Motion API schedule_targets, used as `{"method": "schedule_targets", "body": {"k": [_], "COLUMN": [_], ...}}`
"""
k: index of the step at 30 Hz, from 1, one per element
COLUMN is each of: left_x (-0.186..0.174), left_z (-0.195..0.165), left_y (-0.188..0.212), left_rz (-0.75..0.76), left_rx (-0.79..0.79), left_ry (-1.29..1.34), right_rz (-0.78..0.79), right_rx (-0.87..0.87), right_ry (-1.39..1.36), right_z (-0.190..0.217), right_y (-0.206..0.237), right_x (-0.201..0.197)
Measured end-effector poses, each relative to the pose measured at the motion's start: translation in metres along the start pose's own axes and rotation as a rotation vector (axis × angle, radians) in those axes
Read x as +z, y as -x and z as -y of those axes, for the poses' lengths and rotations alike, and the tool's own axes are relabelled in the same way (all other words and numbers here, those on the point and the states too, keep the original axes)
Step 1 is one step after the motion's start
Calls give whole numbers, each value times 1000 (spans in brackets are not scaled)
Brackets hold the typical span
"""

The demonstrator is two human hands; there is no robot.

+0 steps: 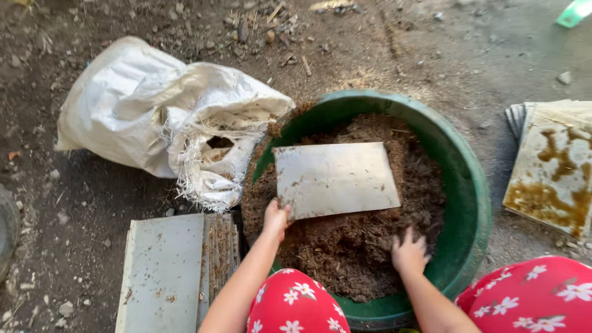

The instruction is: The person scoops brown fibrous material from a green basin and presses it into rectangular trays using their hands. They repeatedly fill each tray, scrape off excess material, and stack the filled trays to the side.

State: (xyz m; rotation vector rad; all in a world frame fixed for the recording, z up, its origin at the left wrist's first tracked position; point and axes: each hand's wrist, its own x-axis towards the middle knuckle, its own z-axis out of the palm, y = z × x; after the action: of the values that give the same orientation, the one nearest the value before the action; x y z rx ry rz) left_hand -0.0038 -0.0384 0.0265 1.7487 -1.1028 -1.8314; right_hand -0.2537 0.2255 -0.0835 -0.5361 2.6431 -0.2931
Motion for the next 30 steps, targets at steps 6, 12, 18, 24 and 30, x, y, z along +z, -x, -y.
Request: {"method": "schedule_targets", "body": {"k": [6,12,18,24,30], "left_x": [33,73,77,-1,-79], "left_z": [-112,-187,-179,-138,-77], "left_y": [28,59,74,50,12], "left_rz": [-83,-163,44,159,2], "left_rx": [359,1007,1252,1460,1457], "left_ry": [-406,-703,-797,-1106,-1722], "right_rz": [272,350,474,480,454], "right_rx": [-229,-374,-271,-168,-133], "right_ry": [417,583,397,292,219], "right_z": [33,42,30,30,29], "right_y": [61,87,61,58,55], "right_x": [-23,-12,8,26,43]}}
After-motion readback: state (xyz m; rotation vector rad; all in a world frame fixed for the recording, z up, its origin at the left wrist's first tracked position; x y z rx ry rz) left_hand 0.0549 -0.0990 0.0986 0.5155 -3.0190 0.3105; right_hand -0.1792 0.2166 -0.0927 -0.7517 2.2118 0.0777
